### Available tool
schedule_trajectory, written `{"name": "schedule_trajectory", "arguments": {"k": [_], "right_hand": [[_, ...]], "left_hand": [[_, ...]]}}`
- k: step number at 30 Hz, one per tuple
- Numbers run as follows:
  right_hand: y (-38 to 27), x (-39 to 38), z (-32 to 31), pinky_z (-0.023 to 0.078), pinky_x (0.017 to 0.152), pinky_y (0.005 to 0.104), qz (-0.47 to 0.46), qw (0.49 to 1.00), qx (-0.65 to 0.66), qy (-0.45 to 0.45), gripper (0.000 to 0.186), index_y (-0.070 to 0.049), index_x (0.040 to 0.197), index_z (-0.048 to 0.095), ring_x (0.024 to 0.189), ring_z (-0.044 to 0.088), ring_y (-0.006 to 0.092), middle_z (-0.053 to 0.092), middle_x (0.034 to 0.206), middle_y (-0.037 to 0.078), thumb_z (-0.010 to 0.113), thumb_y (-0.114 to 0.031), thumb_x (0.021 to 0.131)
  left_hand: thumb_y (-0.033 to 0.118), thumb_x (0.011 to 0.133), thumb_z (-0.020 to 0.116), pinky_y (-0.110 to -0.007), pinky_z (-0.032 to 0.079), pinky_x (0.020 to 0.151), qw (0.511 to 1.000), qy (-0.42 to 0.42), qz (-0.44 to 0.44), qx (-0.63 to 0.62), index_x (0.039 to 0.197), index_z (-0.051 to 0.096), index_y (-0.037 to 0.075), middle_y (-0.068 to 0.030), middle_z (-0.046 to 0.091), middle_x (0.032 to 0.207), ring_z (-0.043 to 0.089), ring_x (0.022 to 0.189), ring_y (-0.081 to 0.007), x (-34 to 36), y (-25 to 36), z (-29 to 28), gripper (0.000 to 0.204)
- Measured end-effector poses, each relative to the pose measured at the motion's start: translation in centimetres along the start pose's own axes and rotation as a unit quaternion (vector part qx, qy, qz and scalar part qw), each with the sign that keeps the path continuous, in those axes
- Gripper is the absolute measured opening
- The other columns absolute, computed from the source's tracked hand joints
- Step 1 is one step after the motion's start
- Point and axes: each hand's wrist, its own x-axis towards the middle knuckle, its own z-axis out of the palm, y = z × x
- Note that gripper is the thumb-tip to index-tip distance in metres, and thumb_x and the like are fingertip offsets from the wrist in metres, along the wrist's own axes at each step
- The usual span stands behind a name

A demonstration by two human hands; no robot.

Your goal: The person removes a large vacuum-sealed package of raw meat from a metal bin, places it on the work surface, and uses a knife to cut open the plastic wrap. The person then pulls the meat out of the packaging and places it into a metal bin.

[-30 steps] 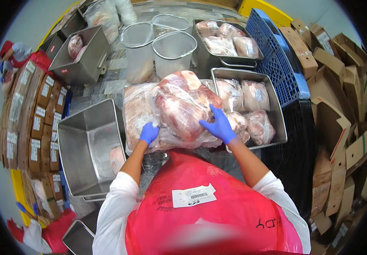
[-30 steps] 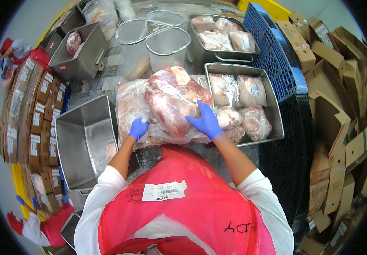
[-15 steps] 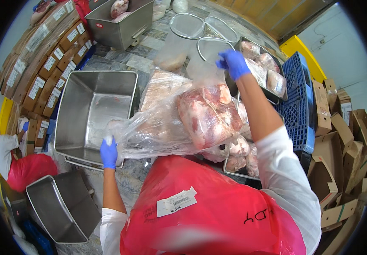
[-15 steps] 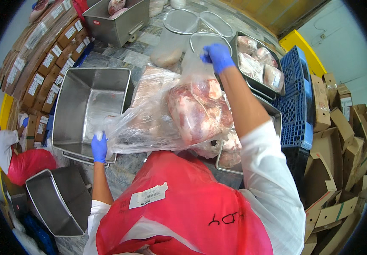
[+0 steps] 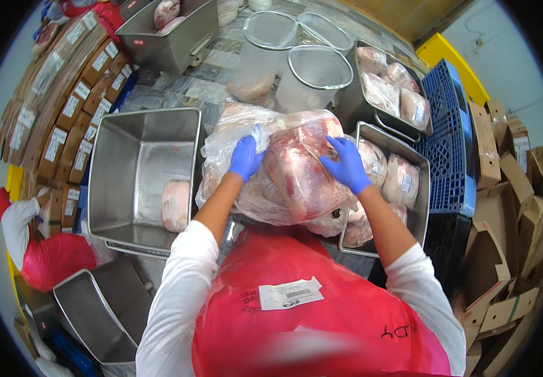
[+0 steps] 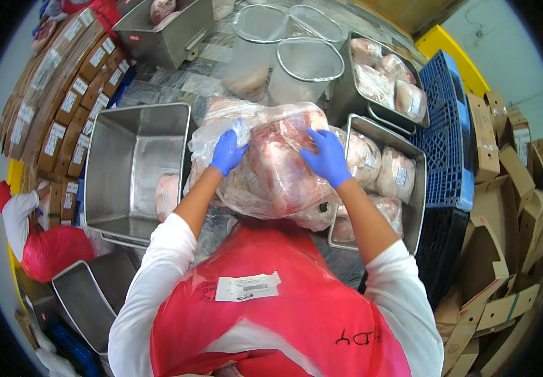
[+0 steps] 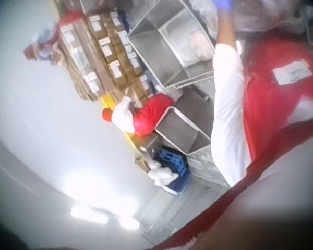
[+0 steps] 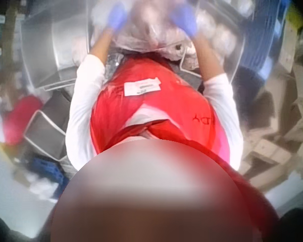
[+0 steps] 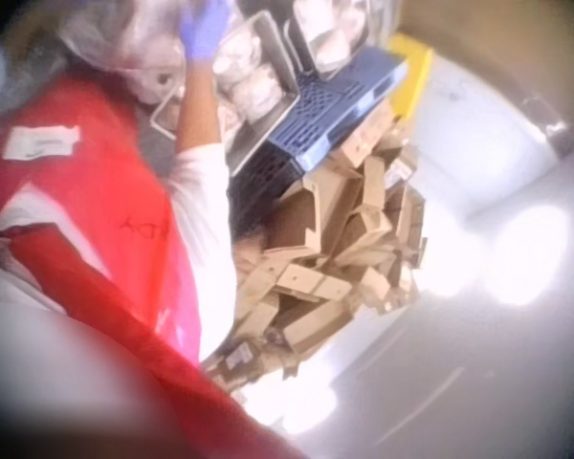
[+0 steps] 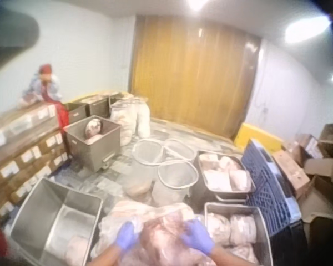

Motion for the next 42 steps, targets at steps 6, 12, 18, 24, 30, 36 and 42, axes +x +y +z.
{"name": "schedule_trajectory", "arguments": {"k": [6,12,18,24,30,36,42], "right_hand": [[4.4,-9.6,0.1,0.037,0.112,0.0447,0.160,0.981,0.110,-0.017,0.080,-0.010,0.146,0.046,0.139,0.039,0.0414,0.044,0.146,0.027,0.079,-0.041,0.080],[4.5,-8.8,-0.1,0.035,0.114,0.0438,0.177,0.975,0.135,-0.017,0.086,-0.012,0.149,0.042,0.139,0.039,0.0385,0.042,0.147,0.024,0.082,-0.039,0.078],[6.3,-9.1,0.5,0.039,0.112,0.0428,0.216,0.964,0.153,-0.019,0.087,-0.017,0.146,0.049,0.134,0.045,0.0426,0.042,0.145,0.030,0.084,-0.048,0.072],[6.6,-9.4,0.7,0.038,0.113,0.0442,0.186,0.966,0.177,-0.011,0.086,-0.014,0.146,0.048,0.137,0.040,0.0410,0.042,0.144,0.029,0.083,-0.045,0.074],[6.7,-9.9,0.8,0.038,0.112,0.0435,0.190,0.967,0.171,-0.009,0.085,-0.013,0.147,0.047,0.134,0.043,0.0402,0.044,0.141,0.028,0.083,-0.043,0.076],[6.3,-9.5,0.4,0.039,0.111,0.0435,0.177,0.969,0.170,-0.016,0.085,-0.013,0.148,0.045,0.133,0.045,0.0403,0.044,0.141,0.028,0.082,-0.043,0.077],[6.5,-10.1,1.2,0.038,0.112,0.0439,0.187,0.966,0.176,-0.003,0.086,-0.012,0.148,0.045,0.134,0.043,0.0412,0.042,0.143,0.029,0.081,-0.046,0.077]], "left_hand": [[0.040,0.085,0.064,-0.053,0.051,0.078,0.976,-0.058,-0.170,0.119,0.105,0.070,-0.003,-0.0301,0.068,0.098,0.066,0.091,-0.0456,6.6,-10.9,1.3,0.048],[0.039,0.083,0.065,-0.047,0.053,0.081,0.927,0.022,-0.371,0.062,0.096,0.072,-0.004,-0.0277,0.070,0.099,0.069,0.094,-0.0427,7.6,-18.1,1.3,0.045],[0.052,0.082,0.068,-0.049,0.050,0.087,0.952,-0.143,-0.271,0.031,0.108,0.069,-0.005,-0.0290,0.068,0.105,0.065,0.101,-0.0449,-1.2,-10.2,-4.5,0.062],[0.035,0.092,0.068,-0.045,0.051,0.085,0.973,0.102,-0.204,0.017,0.117,0.061,-0.004,-0.0263,0.068,0.108,0.067,0.099,-0.0398,-3.8,-4.3,-11.3,0.047],[0.028,0.091,0.070,-0.044,0.050,0.087,0.959,0.218,-0.182,0.022,0.123,0.059,-0.004,-0.0257,0.065,0.116,0.065,0.102,-0.0371,-2.7,3.7,-15.9,0.046],[0.032,0.081,0.075,-0.047,0.047,0.099,0.971,-0.197,-0.058,0.120,0.123,0.060,-0.001,-0.0266,0.058,0.125,0.056,0.115,-0.0428,-7.8,4.3,-4.9,0.056],[0.038,0.075,0.079,-0.051,0.043,0.100,0.981,-0.101,-0.045,0.157,0.124,0.057,0.002,-0.0242,0.055,0.125,0.052,0.116,-0.0438,-10.0,0.7,-3.9,0.066]]}}
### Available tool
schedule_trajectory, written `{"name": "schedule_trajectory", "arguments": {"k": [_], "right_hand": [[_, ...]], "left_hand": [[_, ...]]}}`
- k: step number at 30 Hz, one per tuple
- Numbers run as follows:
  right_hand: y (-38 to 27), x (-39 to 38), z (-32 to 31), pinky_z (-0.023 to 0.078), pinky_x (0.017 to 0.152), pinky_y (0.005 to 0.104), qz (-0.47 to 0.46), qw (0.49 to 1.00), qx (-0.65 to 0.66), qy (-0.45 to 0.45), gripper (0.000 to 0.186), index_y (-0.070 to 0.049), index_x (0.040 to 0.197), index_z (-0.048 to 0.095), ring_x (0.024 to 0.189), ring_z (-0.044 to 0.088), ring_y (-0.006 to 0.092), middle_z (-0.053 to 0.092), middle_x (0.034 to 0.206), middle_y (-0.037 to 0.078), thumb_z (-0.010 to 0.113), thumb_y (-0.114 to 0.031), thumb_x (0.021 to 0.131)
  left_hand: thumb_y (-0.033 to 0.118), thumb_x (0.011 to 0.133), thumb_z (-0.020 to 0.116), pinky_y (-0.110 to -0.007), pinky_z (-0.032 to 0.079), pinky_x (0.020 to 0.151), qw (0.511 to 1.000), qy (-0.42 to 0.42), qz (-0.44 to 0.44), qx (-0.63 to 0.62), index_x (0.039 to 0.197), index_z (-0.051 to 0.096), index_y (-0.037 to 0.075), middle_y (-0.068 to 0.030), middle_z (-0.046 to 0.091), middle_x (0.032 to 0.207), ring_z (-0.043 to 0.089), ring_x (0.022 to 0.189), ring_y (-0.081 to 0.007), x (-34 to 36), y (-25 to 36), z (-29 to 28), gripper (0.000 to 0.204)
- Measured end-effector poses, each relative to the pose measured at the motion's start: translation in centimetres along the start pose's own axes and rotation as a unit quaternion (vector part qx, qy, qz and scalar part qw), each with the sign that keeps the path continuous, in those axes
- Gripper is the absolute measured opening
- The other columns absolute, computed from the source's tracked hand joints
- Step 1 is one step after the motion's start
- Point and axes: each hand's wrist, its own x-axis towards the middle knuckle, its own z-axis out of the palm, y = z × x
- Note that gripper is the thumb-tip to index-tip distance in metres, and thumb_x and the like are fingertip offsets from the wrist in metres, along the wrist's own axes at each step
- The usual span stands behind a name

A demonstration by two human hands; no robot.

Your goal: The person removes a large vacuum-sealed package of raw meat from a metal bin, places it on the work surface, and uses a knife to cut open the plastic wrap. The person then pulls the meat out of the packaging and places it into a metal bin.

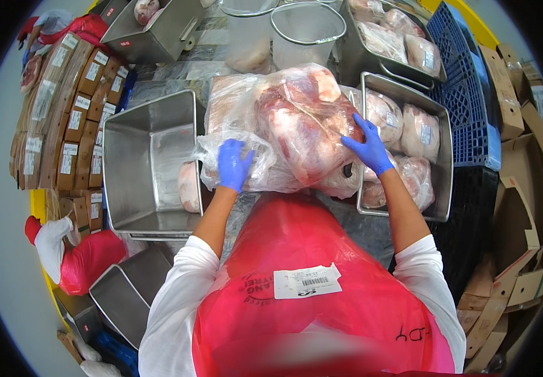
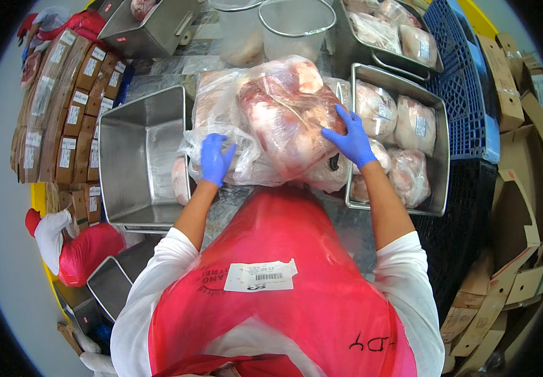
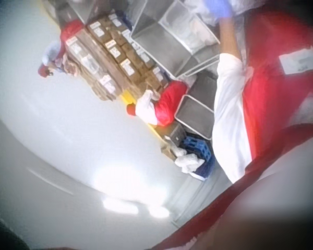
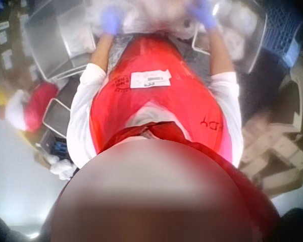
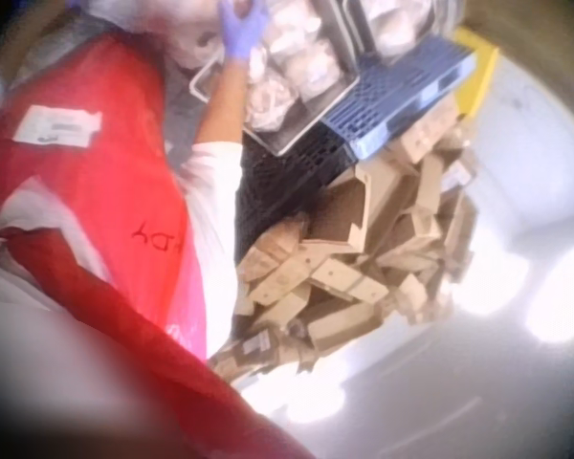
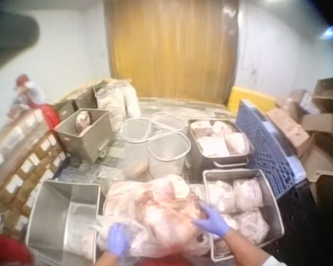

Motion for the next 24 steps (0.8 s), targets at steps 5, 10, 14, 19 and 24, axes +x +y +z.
{"name": "schedule_trajectory", "arguments": {"k": [5,10,14,19,24], "right_hand": [[-0.8,-0.2,0.0,0.037,0.113,0.0438,0.013,1.000,-0.006,0.000,0.086,-0.012,0.148,0.045,0.136,0.041,0.0404,0.041,0.144,0.028,0.081,-0.046,0.077],[0.1,-0.1,0.2,0.037,0.113,0.0437,0.001,1.000,0.000,-0.001,0.086,-0.013,0.148,0.044,0.134,0.042,0.0397,0.042,0.143,0.027,0.082,-0.045,0.077],[-0.3,-0.1,0.3,0.034,0.113,0.0417,-0.004,1.000,0.006,0.000,0.083,-0.009,0.148,0.044,0.132,0.044,0.0347,0.048,0.142,0.021,0.081,-0.038,0.080],[-0.2,-0.1,0.0,0.037,0.112,0.0428,0.007,1.000,-0.011,-0.005,0.087,-0.013,0.148,0.044,0.132,0.044,0.0383,0.043,0.142,0.026,0.082,-0.045,0.077],[0.0,0.1,-0.1,0.038,0.112,0.0419,-0.003,1.000,0.006,-0.012,0.082,-0.013,0.147,0.046,0.130,0.046,0.0366,0.048,0.138,0.024,0.081,-0.042,0.079]], "left_hand": [[0.058,0.065,0.083,-0.053,0.025,0.116,0.984,0.049,-0.160,0.062,0.152,0.024,0.000,-0.0271,0.038,0.149,0.037,0.138,-0.0438,0.8,-4.0,-0.7,0.120],[0.071,0.058,0.082,-0.058,0.013,0.119,0.967,-0.192,-0.169,0.004,0.155,0.001,-0.004,-0.0331,0.025,0.155,0.027,0.145,-0.0437,1.6,-1.9,-0.8,0.147],[0.069,0.056,0.084,-0.063,0.011,0.117,0.959,-0.214,-0.139,0.124,0.154,-0.001,-0.007,-0.0334,0.027,0.154,0.024,0.145,-0.0461,-1.9,2.7,1.7,0.150],[0.052,0.063,0.086,-0.048,0.049,0.095,0.969,-0.164,-0.187,-0.004,0.150,0.025,-0.009,-0.0251,0.065,0.119,0.063,0.111,-0.0390,-1.2,3.7,4.0,0.122],[0.030,0.076,0.080,-0.041,0.055,0.075,0.917,-0.159,-0.249,-0.266,0.124,0.061,0.000,-0.0117,0.072,0.097,0.070,0.084,-0.0311,-0.1,1.1,5.2,0.060]]}}
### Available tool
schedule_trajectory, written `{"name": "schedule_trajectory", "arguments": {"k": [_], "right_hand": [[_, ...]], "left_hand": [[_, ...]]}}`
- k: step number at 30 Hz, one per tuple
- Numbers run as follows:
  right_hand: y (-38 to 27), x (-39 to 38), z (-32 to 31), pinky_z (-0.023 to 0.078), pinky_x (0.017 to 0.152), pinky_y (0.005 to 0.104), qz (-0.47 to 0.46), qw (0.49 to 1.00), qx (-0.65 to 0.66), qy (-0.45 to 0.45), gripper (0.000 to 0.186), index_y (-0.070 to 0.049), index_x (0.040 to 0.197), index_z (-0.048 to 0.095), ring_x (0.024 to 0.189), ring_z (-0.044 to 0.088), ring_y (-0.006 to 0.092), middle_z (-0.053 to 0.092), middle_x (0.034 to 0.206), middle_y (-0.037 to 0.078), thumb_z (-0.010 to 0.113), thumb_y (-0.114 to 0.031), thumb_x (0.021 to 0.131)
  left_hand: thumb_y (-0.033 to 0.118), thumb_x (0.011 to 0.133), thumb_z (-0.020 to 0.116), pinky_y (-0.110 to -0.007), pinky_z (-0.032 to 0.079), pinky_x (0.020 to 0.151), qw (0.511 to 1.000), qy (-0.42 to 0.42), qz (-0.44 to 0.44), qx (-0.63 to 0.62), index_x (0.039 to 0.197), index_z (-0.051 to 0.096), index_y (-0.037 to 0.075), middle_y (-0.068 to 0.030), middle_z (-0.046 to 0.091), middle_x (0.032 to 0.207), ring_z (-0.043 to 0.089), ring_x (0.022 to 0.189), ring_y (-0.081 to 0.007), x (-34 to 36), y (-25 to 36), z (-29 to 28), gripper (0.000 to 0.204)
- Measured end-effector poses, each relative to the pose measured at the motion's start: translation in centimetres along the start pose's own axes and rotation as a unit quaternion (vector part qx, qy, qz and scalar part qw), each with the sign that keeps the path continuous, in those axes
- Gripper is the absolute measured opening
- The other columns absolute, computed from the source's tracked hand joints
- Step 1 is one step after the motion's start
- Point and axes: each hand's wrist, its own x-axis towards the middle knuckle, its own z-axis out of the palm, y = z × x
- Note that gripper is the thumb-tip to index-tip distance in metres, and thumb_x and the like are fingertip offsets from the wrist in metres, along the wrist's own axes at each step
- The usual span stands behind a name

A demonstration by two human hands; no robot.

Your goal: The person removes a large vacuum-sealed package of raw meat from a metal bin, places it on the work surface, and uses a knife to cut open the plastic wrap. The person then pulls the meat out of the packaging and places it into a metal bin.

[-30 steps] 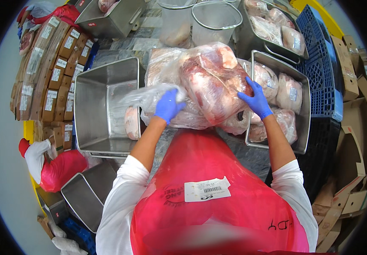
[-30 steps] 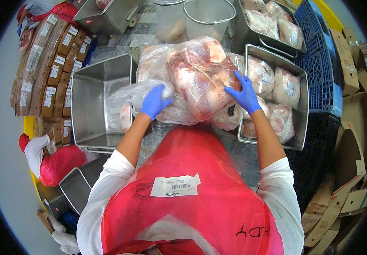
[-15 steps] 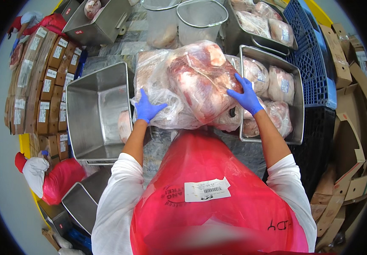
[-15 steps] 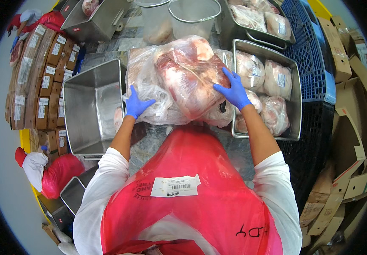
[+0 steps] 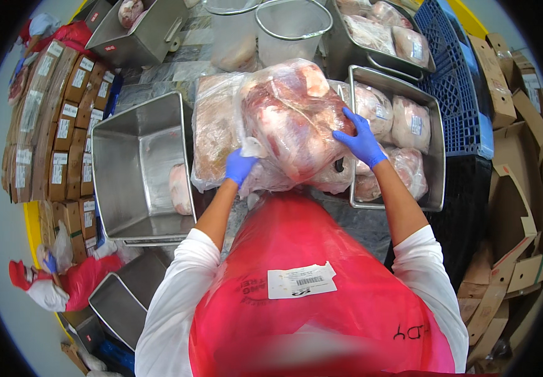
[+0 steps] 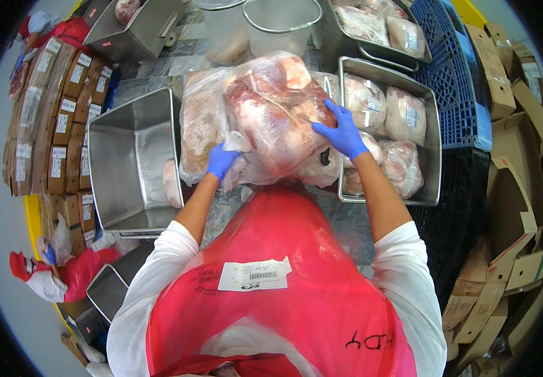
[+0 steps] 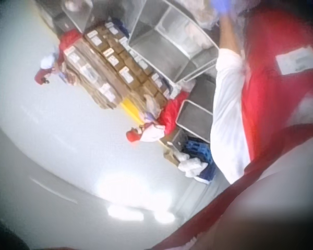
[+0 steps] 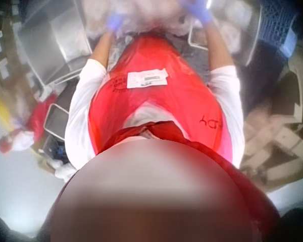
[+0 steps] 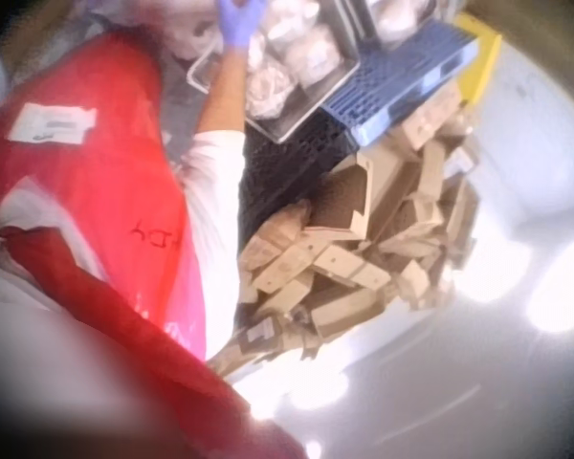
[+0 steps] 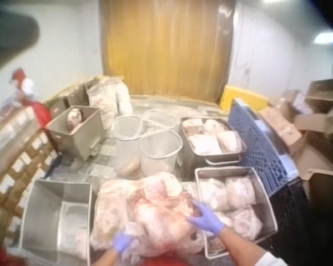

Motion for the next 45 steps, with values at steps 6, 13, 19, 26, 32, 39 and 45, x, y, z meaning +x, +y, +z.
{"name": "schedule_trajectory", "arguments": {"k": [6,13,19,26,32,39,45], "right_hand": [[0.0,0.4,-0.7,0.041,0.108,0.0404,-0.001,0.999,0.031,-0.011,0.060,-0.018,0.144,0.052,0.123,0.054,0.0350,0.054,0.134,0.024,0.071,-0.032,0.089],[1.3,-0.7,-0.7,0.039,0.110,0.0391,0.022,1.000,-0.017,0.013,0.049,-0.020,0.142,0.054,0.136,0.044,0.0402,0.042,0.149,0.026,0.061,-0.029,0.094],[-2.4,-6.9,1.6,0.046,0.099,0.0443,-0.087,0.979,-0.102,0.153,0.047,-0.016,0.125,0.065,0.117,0.056,0.0400,0.060,0.125,0.020,0.073,-0.011,0.079],[-2.2,-7.2,0.0,0.049,0.082,0.0436,-0.172,0.968,-0.155,0.094,0.021,-0.009,0.100,0.065,0.093,0.059,0.0350,0.062,0.099,0.013,0.067,-0.004,0.080],[0.2,-9.1,2.1,0.048,0.083,0.0443,-0.128,0.981,-0.111,0.094,0.012,-0.008,0.091,0.064,0.093,0.059,0.0354,0.062,0.099,0.014,0.065,-0.004,0.080],[-1.2,-6.0,0.5,0.043,0.101,0.0415,-0.058,0.979,-0.067,0.182,0.044,-0.005,0.115,0.064,0.115,0.054,0.0342,0.058,0.117,0.018,0.077,-0.024,0.078],[0.0,0.4,2.2,0.038,0.111,0.0401,0.135,0.977,0.144,0.078,0.097,0.001,0.152,0.029,0.135,0.046,0.0325,0.045,0.145,0.026,0.081,-0.037,0.081]], "left_hand": [[0.019,0.090,0.069,-0.042,0.057,0.082,0.838,-0.126,-0.067,-0.526,0.121,0.063,0.007,-0.0107,0.069,0.099,0.067,0.092,-0.0269,2.1,0.1,-2.0,0.035],[0.025,0.095,0.065,-0.045,0.057,0.082,0.737,-0.221,-0.182,-0.612,0.120,0.061,0.010,-0.0123,0.068,0.098,0.067,0.089,-0.0299,5.5,1.2,0.1,0.030],[0.015,0.093,0.063,-0.047,0.057,0.075,0.829,-0.095,-0.180,-0.520,0.123,0.060,0.006,-0.0147,0.067,0.100,0.067,0.082,-0.0326,6.7,-0.9,0.9,0.032],[0.017,0.093,0.062,-0.043,0.056,0.065,0.812,-0.038,-0.229,-0.535,0.110,0.063,0.006,-0.0109,0.065,0.092,0.065,0.074,-0.0272,9.9,-2.4,1.8,0.020],[0.024,0.097,0.057,-0.037,0.052,0.058,0.811,-0.088,-0.219,-0.535,0.099,0.062,0.012,-0.0046,0.062,0.079,0.059,0.064,-0.0201,8.5,-1.9,1.0,0.014],[0.028,0.099,0.055,-0.032,0.047,0.048,0.805,-0.126,-0.210,-0.540,0.093,0.060,0.018,-0.0011,0.058,0.068,0.054,0.054,-0.0155,4.7,0.9,1.1,0.012],[0.027,0.099,0.056,-0.028,0.039,0.042,0.783,-0.105,-0.190,-0.583,0.091,0.058,0.018,0.0007,0.050,0.064,0.046,0.048,-0.0130,-0.9,2.5,0.5,0.012]]}}
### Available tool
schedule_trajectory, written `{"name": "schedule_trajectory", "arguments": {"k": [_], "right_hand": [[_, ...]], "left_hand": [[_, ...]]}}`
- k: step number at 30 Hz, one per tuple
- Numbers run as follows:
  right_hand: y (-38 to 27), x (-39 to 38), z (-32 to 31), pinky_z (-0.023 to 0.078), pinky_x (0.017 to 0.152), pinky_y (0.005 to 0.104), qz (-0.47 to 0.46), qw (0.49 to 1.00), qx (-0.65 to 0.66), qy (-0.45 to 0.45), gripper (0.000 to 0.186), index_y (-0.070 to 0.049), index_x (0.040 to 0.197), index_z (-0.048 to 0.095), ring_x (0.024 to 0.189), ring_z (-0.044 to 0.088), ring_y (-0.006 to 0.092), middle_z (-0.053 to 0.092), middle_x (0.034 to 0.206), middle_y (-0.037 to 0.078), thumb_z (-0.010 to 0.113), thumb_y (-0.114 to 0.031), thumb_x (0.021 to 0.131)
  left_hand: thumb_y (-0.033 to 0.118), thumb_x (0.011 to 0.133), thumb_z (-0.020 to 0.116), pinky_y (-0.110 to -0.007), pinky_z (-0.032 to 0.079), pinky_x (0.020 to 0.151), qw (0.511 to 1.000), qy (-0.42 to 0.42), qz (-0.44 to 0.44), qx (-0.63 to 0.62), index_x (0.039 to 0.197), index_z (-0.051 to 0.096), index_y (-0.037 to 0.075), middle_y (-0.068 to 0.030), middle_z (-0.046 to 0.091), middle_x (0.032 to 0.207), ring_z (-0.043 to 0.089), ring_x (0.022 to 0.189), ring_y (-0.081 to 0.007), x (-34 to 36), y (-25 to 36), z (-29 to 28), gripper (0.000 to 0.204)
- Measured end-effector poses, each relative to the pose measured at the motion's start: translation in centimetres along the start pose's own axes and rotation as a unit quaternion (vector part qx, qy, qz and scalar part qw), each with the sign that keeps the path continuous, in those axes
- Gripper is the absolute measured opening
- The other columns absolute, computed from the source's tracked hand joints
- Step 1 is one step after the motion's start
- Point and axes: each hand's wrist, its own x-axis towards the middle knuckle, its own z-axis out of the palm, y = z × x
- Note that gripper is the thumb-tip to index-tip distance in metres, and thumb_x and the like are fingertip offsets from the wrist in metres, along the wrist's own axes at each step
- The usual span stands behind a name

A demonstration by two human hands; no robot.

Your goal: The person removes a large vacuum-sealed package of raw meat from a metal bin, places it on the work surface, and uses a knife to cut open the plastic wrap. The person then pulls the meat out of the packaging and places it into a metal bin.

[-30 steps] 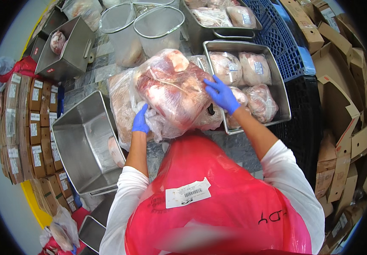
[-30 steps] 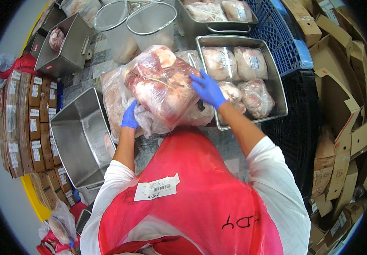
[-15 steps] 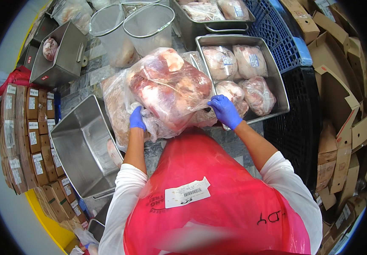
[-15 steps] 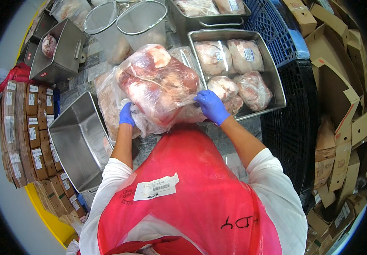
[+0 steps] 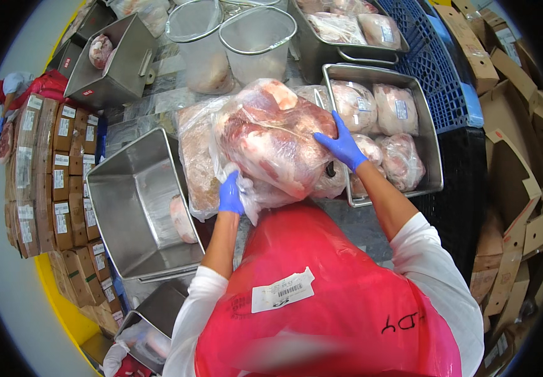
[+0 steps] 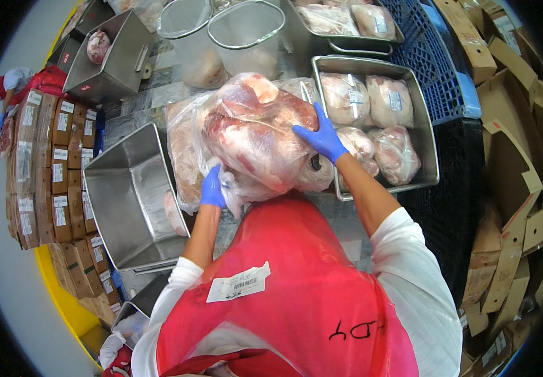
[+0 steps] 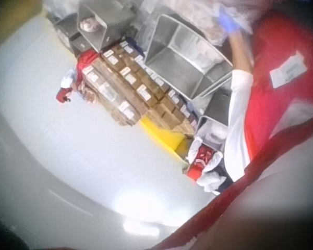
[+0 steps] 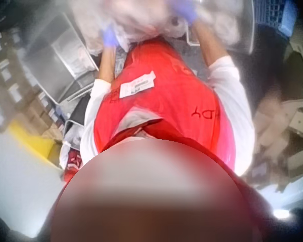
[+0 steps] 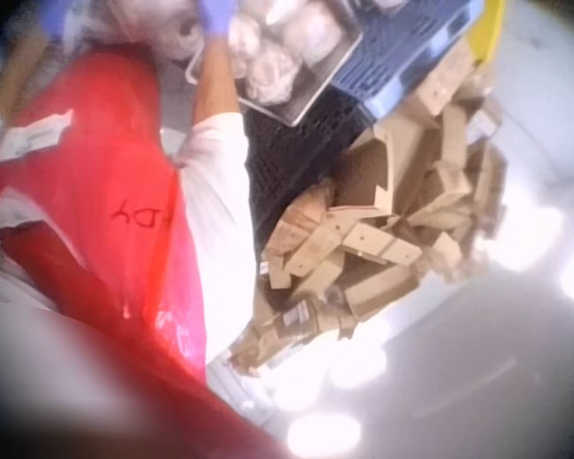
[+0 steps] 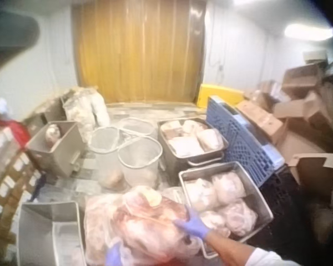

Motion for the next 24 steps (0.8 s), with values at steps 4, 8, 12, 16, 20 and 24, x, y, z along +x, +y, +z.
{"name": "schedule_trajectory", "arguments": {"k": [4,8,12,16,20,24], "right_hand": [[-1.3,-1.6,0.8,0.044,0.106,0.0384,0.058,0.978,0.189,-0.066,0.104,0.007,0.153,0.021,0.129,0.052,0.0307,0.048,0.143,0.024,0.082,-0.038,0.081],[-2.2,-2.1,4.0,0.034,0.114,0.0363,0.166,0.968,0.149,-0.117,0.096,0.007,0.153,0.021,0.139,0.041,0.0284,0.036,0.153,0.023,0.070,-0.048,0.090],[-4.1,-1.1,4.1,0.032,0.114,0.0346,0.246,0.899,0.234,-0.275,0.078,0.002,0.147,0.042,0.134,0.046,0.0223,0.052,0.144,0.015,0.060,-0.053,0.095],[-6.2,1.6,4.0,0.037,0.111,0.0351,0.018,0.950,0.282,-0.134,0.068,0.003,0.140,0.051,0.129,0.050,0.0230,0.055,0.139,0.017,0.068,-0.043,0.093],[-6.6,4.9,3.9,0.038,0.111,0.0360,-0.122,0.987,0.064,-0.083,0.065,0.000,0.141,0.051,0.130,0.050,0.0252,0.053,0.140,0.017,0.073,-0.035,0.090],[-5.3,9.0,2.9,0.038,0.112,0.0379,-0.001,0.970,0.195,-0.149,0.069,0.000,0.140,0.052,0.132,0.048,0.0272,0.050,0.143,0.018,0.076,-0.037,0.087]], "left_hand": [[0.023,0.097,0.059,-0.030,0.035,0.042,0.998,0.051,-0.005,-0.031,0.092,0.057,0.020,0.0018,0.044,0.060,0.044,0.047,-0.0137,-6.3,1.7,0.5,0.006],[0.023,0.096,0.061,-0.029,0.043,0.046,0.994,0.045,0.089,0.047,0.098,0.060,0.020,0.0030,0.050,0.068,0.050,0.051,-0.0121,-12.9,6.4,2.3,0.004],[0.026,0.097,0.059,-0.029,0.044,0.047,0.993,0.024,0.100,0.056,0.100,0.059,0.015,0.0032,0.052,0.069,0.051,0.052,-0.0118,-16.8,10.3,9.3,0.011],[0.019,0.098,0.057,-0.025,0.044,0.052,0.958,-0.012,0.263,0.115,0.094,0.059,0.013,0.0019,0.054,0.074,0.053,0.059,-0.0079,-11.8,12.5,14.5,0.007],[0.017,0.097,0.058,-0.025,0.043,0.048,0.986,-0.067,0.151,0.025,0.092,0.059,0.015,0.0043,0.052,0.068,0.051,0.054,-0.0085,-8.3,15.5,14.7,0.006],[0.017,0.096,0.059,-0.026,0.043,0.044,0.995,-0.061,0.080,-0.003,0.094,0.060,0.014,0.0040,0.053,0.069,0.051,0.054,-0.0086,-4.6,16.5,2.2,0.003]]}}
